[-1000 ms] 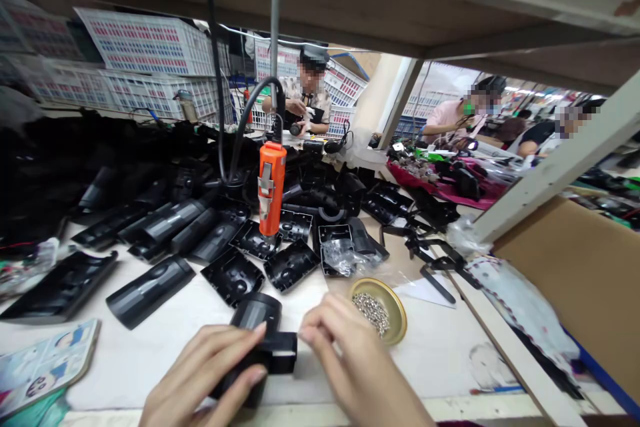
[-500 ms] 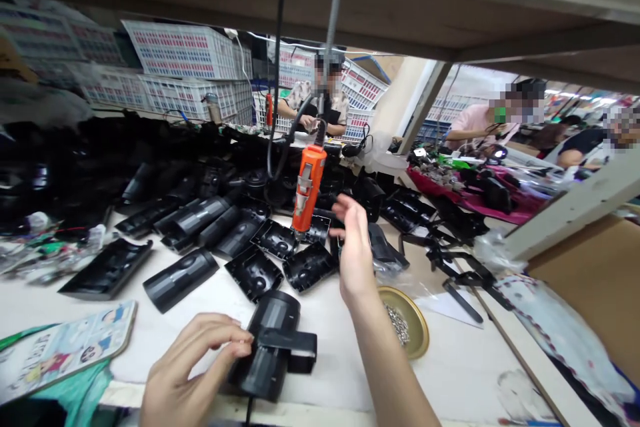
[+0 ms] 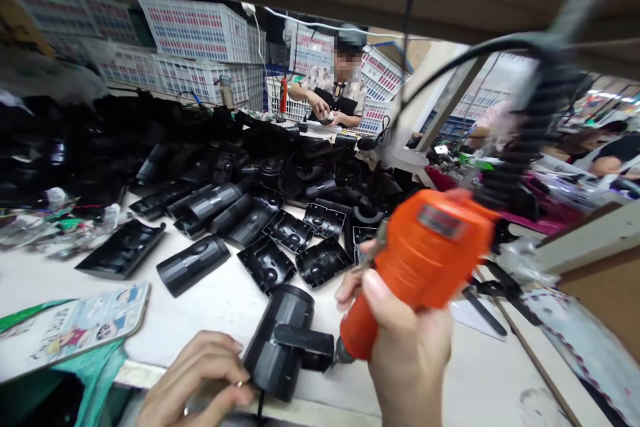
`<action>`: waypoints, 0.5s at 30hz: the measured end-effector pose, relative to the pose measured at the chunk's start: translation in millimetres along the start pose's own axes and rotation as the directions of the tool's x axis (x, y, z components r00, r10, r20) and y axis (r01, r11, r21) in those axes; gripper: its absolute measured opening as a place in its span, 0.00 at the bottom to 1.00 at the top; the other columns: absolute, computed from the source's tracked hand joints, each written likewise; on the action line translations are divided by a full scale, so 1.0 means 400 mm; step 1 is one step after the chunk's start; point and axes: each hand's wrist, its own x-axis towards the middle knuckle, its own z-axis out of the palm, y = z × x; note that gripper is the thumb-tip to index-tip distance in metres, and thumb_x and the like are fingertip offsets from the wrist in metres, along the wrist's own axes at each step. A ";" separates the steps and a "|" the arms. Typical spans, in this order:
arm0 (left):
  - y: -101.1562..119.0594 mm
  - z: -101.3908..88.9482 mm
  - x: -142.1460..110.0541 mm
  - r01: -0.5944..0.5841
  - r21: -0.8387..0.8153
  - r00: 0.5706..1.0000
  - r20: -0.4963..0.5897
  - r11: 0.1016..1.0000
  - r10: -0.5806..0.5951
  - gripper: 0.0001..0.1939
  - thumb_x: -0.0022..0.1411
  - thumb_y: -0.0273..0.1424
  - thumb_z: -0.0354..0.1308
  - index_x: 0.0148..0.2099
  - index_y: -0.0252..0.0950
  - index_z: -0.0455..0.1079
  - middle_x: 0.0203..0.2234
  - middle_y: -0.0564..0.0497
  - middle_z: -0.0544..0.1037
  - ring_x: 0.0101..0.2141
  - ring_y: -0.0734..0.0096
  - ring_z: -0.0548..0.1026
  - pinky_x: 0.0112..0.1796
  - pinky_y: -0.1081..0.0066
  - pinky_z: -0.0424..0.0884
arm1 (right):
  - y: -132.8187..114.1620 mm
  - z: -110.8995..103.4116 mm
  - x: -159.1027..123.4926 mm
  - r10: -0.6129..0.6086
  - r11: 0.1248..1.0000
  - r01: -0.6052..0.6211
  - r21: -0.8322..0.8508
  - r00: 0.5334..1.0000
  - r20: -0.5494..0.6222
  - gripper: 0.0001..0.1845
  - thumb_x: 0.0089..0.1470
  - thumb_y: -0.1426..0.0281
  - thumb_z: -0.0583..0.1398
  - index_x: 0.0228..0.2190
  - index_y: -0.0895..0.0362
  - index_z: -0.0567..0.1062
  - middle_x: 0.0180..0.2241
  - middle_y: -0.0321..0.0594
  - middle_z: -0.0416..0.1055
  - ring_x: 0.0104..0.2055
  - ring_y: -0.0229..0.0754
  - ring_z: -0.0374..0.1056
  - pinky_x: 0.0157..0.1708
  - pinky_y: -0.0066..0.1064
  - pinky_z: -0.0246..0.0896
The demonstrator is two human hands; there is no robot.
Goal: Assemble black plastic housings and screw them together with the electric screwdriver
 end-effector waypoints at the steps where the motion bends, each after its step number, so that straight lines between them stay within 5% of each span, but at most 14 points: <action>1: 0.001 0.001 0.001 -0.011 0.016 1.000 0.008 1.000 0.011 0.05 0.67 0.31 0.65 0.40 0.42 0.71 0.28 0.57 0.79 0.36 0.71 0.77 0.41 0.75 0.75 | -0.014 0.004 -0.018 -0.003 0.999 0.002 0.054 1.000 0.015 0.11 0.61 0.58 0.61 0.40 0.52 0.73 0.28 0.39 0.69 0.22 0.44 0.69 0.21 0.36 0.64; 7: 0.011 0.008 0.014 -0.190 0.125 0.979 0.101 0.974 0.178 0.11 0.63 0.25 0.68 0.45 0.39 0.71 0.31 0.55 0.82 0.35 0.70 0.76 0.41 0.72 0.77 | -0.042 0.037 -0.081 -0.094 0.984 0.064 0.169 0.980 0.178 0.19 0.64 0.47 0.55 0.45 0.45 0.72 0.18 0.33 0.64 0.18 0.46 0.67 0.19 0.38 0.60; 11: 0.014 -0.001 0.017 -0.199 0.150 0.975 0.131 0.968 0.181 0.08 0.65 0.27 0.66 0.46 0.39 0.71 0.32 0.54 0.83 0.37 0.70 0.77 0.41 0.72 0.78 | -0.038 0.032 -0.090 -0.072 0.993 0.034 0.113 0.936 0.346 0.18 0.64 0.44 0.56 0.48 0.40 0.69 0.21 0.36 0.69 0.28 0.54 0.75 0.25 0.41 0.65; 15: 0.009 -0.008 0.014 -0.206 0.159 0.972 0.145 0.966 0.184 0.06 0.67 0.26 0.64 0.45 0.39 0.72 0.32 0.54 0.84 0.37 0.69 0.77 0.40 0.72 0.78 | -0.045 0.040 -0.091 -0.091 0.981 0.019 0.193 0.924 0.372 0.16 0.65 0.46 0.56 0.48 0.38 0.71 0.23 0.34 0.71 0.26 0.51 0.74 0.25 0.40 0.67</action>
